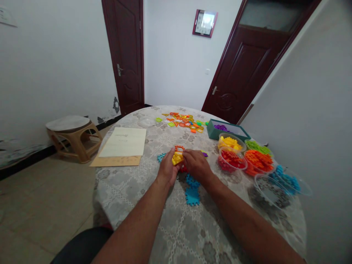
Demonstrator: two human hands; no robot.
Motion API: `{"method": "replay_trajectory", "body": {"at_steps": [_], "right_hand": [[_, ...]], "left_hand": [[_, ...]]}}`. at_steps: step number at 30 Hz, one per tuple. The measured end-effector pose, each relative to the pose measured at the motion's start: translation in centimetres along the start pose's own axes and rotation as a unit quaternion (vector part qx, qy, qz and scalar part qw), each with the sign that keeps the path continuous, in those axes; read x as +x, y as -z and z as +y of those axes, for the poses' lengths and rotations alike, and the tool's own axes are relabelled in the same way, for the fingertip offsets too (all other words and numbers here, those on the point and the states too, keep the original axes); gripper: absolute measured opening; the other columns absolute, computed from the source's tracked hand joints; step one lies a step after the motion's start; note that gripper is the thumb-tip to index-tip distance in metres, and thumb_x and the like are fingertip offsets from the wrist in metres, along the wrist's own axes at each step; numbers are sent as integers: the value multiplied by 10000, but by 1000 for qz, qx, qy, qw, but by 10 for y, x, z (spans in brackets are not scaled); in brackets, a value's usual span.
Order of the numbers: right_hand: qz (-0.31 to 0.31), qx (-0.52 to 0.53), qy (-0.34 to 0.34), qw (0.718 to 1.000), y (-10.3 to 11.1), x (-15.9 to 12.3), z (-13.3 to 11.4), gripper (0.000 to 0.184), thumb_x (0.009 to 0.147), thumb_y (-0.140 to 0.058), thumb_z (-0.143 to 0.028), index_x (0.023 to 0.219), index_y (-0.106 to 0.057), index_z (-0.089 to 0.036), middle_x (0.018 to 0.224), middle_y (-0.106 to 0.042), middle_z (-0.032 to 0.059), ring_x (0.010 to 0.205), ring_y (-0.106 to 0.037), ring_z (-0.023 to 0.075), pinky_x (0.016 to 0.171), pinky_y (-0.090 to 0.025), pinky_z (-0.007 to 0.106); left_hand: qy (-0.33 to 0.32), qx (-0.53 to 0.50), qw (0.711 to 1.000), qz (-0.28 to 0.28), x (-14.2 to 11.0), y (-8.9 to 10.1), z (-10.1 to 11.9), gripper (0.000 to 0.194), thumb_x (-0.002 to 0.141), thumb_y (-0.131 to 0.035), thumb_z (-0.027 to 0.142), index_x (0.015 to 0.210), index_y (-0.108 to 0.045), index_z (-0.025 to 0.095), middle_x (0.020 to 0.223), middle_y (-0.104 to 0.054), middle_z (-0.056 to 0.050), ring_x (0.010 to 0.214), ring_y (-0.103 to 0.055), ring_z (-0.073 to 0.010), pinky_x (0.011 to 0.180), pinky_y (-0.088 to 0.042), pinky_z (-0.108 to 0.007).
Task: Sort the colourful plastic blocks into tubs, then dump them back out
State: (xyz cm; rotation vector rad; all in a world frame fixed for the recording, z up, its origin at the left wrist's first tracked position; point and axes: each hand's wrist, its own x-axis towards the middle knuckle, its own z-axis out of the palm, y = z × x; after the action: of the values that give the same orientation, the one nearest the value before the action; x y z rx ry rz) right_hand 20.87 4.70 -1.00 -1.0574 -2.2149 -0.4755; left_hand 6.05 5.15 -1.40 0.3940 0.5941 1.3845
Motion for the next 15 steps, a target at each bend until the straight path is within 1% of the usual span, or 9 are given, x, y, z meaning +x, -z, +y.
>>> {"method": "replay_trajectory", "body": {"at_steps": [2, 4, 6, 8, 10, 12, 13, 14, 15], "right_hand": [[4, -2, 33, 999, -3, -8, -1, 188, 1044, -548, -166, 1128, -713, -202, 1197, -755, 125, 1047, -703, 229, 951, -527, 380], [9, 14, 46, 999, -5, -14, 0, 211, 1053, -538, -172, 1166, -713, -206, 1217, -752, 124, 1075, -698, 229, 966, -530, 387], [6, 40, 37, 999, -5, -19, 0, 224, 1062, -528, -201, 1173, -721, -215, 1216, -750, 119, 1093, -690, 235, 990, -532, 402], [-15, 73, 7, 997, -3, -23, -3, 230, 1065, -524, -246, 1151, -737, -231, 1216, -746, 113, 1108, -682, 244, 1026, -527, 424], [-21, 117, -50, 992, 1, -24, -6, 241, 1055, -521, -281, 1139, -744, -242, 1232, -734, 115, 1155, -665, 258, 1063, -517, 447], [16, 158, -142, 977, 5, -22, -7, 272, 1034, -516, -301, 1186, -731, -233, 1255, -714, 132, 1181, -651, 273, 1072, -516, 474], [45, 174, -200, 963, 6, -20, -6, 301, 1018, -525, -321, 1229, -714, -220, 1266, -706, 143, 1154, -656, 275, 1052, -526, 480], [69, 192, -261, 944, 7, -17, -4, 347, 1000, -545, -351, 1278, -690, -205, 1270, -700, 149, 1100, -667, 270, 1014, -544, 475], [81, 218, -321, 918, 7, -14, -2, 403, 977, -573, -391, 1313, -669, -190, 1252, -706, 148, 1022, -680, 258, 956, -566, 457]], "left_hand": [[-4, 8, 1000, -2, 1, 1, -1, 225, 859, -754, 311, 993, -675, 148, 949, -748, -72, 811, -715, -158, 713, -590, -257], [-4, 20, 1000, -1, 1, 3, -2, 227, 830, -741, 232, 1030, -666, 156, 955, -752, -69, 824, -721, -162, 714, -585, -253], [1, 31, 1000, 1, 1, 3, -3, 276, 810, -703, 158, 1082, -656, 160, 947, -755, -70, 818, -722, -163, 708, -583, -250], [11, 44, 999, -1, 0, 4, -3, 321, 800, -671, 116, 1117, -649, 163, 926, -752, -71, 798, -719, -163, 691, -582, -248], [22, 58, 998, -5, -2, 3, -3, 341, 793, -660, 102, 1128, -654, 164, 929, -750, -78, 795, -720, -170, 674, -584, -249], [31, 70, 997, -15, -5, 2, -3, 336, 788, -669, 99, 1118, -675, 157, 969, -751, -97, 817, -726, -182, 676, -597, -261], [37, 79, 996, -26, -6, 2, -3, 325, 788, -679, 102, 1109, -689, 151, 998, -752, -111, 831, -729, -190, 686, -606, -272], [44, 91, 994, -41, -8, 1, -4, 316, 789, -692, 106, 1102, -704, 145, 1026, -752, -126, 845, -732, -198, 700, -617, -286], [52, 105, 991, -58, -8, 1, -5, 311, 791, -706, 115, 1101, -717, 142, 1052, -751, -139, 861, -735, -206, 718, -627, -303]]}}
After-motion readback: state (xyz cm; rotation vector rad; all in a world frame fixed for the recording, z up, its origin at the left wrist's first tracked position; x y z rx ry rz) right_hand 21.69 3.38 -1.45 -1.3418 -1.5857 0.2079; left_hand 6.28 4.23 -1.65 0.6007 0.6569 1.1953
